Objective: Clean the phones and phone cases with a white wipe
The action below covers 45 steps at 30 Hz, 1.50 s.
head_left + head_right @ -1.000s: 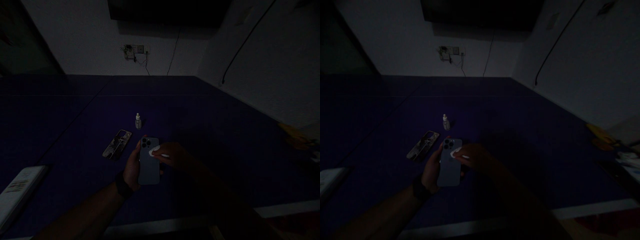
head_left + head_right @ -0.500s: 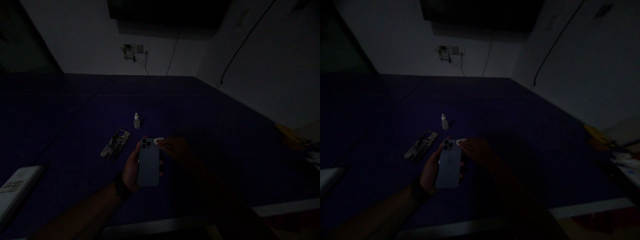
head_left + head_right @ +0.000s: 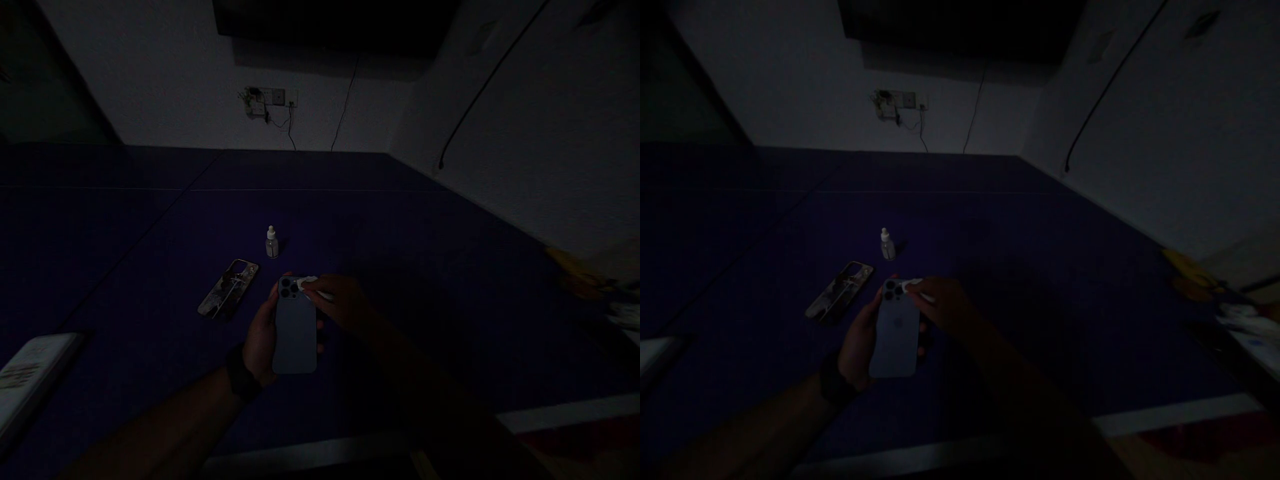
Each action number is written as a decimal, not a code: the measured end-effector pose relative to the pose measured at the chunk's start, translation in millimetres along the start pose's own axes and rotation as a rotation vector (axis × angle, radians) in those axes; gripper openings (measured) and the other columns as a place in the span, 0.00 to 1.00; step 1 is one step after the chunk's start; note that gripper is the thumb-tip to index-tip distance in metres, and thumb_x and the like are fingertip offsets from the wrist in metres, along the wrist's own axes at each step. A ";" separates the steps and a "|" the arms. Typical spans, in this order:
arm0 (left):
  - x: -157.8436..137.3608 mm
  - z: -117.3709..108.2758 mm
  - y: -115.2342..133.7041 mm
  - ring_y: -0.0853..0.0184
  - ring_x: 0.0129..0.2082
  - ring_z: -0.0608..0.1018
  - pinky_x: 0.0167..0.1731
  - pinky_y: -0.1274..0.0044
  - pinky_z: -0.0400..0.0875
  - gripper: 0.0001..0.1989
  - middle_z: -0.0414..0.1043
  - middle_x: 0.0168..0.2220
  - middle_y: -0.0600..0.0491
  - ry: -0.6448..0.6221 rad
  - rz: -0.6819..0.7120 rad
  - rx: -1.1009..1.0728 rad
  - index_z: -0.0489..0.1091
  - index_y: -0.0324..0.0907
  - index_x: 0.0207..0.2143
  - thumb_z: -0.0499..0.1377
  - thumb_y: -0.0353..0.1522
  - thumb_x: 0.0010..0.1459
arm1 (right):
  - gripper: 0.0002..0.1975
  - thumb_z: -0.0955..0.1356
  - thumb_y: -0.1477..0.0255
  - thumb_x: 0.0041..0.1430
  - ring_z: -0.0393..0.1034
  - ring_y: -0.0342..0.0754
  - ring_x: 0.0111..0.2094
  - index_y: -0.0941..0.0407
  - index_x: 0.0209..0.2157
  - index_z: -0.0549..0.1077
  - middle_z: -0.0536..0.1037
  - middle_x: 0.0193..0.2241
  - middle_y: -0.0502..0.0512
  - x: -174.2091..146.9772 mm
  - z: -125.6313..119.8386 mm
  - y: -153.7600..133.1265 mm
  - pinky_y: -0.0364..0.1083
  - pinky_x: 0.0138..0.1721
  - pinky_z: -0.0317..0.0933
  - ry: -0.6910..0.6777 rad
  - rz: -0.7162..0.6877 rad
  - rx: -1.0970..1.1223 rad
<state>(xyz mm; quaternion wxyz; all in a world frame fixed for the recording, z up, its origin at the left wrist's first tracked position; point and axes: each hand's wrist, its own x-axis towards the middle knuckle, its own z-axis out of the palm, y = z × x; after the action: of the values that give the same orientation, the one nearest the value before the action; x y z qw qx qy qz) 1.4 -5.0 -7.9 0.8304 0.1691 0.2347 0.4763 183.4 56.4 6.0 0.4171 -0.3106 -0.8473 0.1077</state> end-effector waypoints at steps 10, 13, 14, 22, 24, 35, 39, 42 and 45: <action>-1.2 3.8 -2.1 0.53 0.36 0.84 0.29 0.62 0.80 0.29 0.77 0.43 0.49 -0.052 0.060 0.035 0.50 0.60 0.67 0.53 0.47 0.67 | 0.10 0.66 0.69 0.67 0.79 0.45 0.33 0.54 0.39 0.80 0.84 0.35 0.54 -0.7 -1.4 1.6 0.42 0.35 0.72 0.004 0.021 0.002; -0.6 1.5 -2.1 0.54 0.36 0.83 0.31 0.63 0.80 0.29 0.77 0.44 0.47 -0.054 0.054 -0.001 0.51 0.56 0.67 0.53 0.47 0.67 | 0.10 0.66 0.70 0.67 0.79 0.45 0.33 0.55 0.39 0.80 0.84 0.35 0.55 -1.0 -2.5 0.3 0.42 0.35 0.72 -0.061 -0.108 -0.006; -0.4 1.2 -2.1 0.55 0.36 0.83 0.31 0.64 0.80 0.29 0.77 0.44 0.47 -0.058 0.047 -0.011 0.51 0.55 0.67 0.53 0.47 0.67 | 0.10 0.66 0.70 0.67 0.79 0.45 0.33 0.55 0.39 0.80 0.84 0.34 0.55 -1.1 -4.3 0.6 0.42 0.35 0.72 -0.067 -0.110 -0.003; -1.5 5.5 -4.9 0.53 0.34 0.83 0.29 0.61 0.79 0.33 0.78 0.40 0.47 -0.056 0.000 0.045 0.47 0.59 0.69 0.54 0.50 0.65 | 0.08 0.66 0.72 0.66 0.80 0.46 0.35 0.54 0.39 0.79 0.84 0.35 0.54 2.7 6.4 -5.3 0.43 0.38 0.73 0.083 -0.009 -0.045; -2.2 6.6 -5.4 0.54 0.34 0.83 0.30 0.61 0.79 0.33 0.78 0.40 0.47 -0.050 0.017 0.046 0.47 0.59 0.69 0.54 0.50 0.65 | 0.09 0.66 0.72 0.67 0.80 0.47 0.37 0.54 0.41 0.80 0.84 0.37 0.55 1.9 8.9 -8.0 0.44 0.41 0.73 0.062 -0.049 -0.081; -1.7 6.2 -9.1 0.56 0.29 0.82 0.27 0.64 0.79 0.31 0.77 0.38 0.47 -0.033 -0.021 0.131 0.53 0.55 0.66 0.54 0.51 0.65 | 0.08 0.66 0.72 0.67 0.80 0.46 0.34 0.54 0.40 0.79 0.84 0.34 0.54 6.0 -1.3 -19.6 0.43 0.38 0.72 0.069 -0.092 -0.160; -1.4 6.2 -8.2 0.57 0.29 0.82 0.27 0.63 0.79 0.27 0.77 0.44 0.49 -0.002 0.035 0.113 0.54 0.59 0.65 0.54 0.48 0.66 | 0.06 0.68 0.72 0.65 0.80 0.46 0.34 0.54 0.39 0.79 0.84 0.34 0.54 3.3 1.4 -23.2 0.42 0.35 0.71 -0.038 -0.239 -0.192; -0.4 7.3 -7.1 0.58 0.32 0.82 0.28 0.65 0.79 0.27 0.76 0.46 0.49 -0.030 0.039 0.084 0.55 0.60 0.65 0.55 0.46 0.65 | 0.07 0.67 0.72 0.67 0.80 0.46 0.36 0.54 0.39 0.79 0.84 0.36 0.53 1.9 -2.2 -19.5 0.42 0.37 0.71 -0.046 -0.200 -0.199; 0.6 7.2 -7.1 0.58 0.32 0.82 0.29 0.65 0.79 0.29 0.76 0.45 0.47 -0.012 0.009 0.081 0.54 0.58 0.66 0.55 0.48 0.65 | 0.09 0.65 0.71 0.68 0.80 0.46 0.38 0.54 0.41 0.79 0.84 0.37 0.53 3.6 0.8 -19.2 0.42 0.41 0.71 0.025 -0.117 -0.206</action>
<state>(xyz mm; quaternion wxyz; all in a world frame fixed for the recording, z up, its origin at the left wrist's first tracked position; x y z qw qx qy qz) 10.8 -8.3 -5.6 0.8221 0.2065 0.2479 0.4691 172.8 43.7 16.3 0.3992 -0.3033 -0.8652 -0.0083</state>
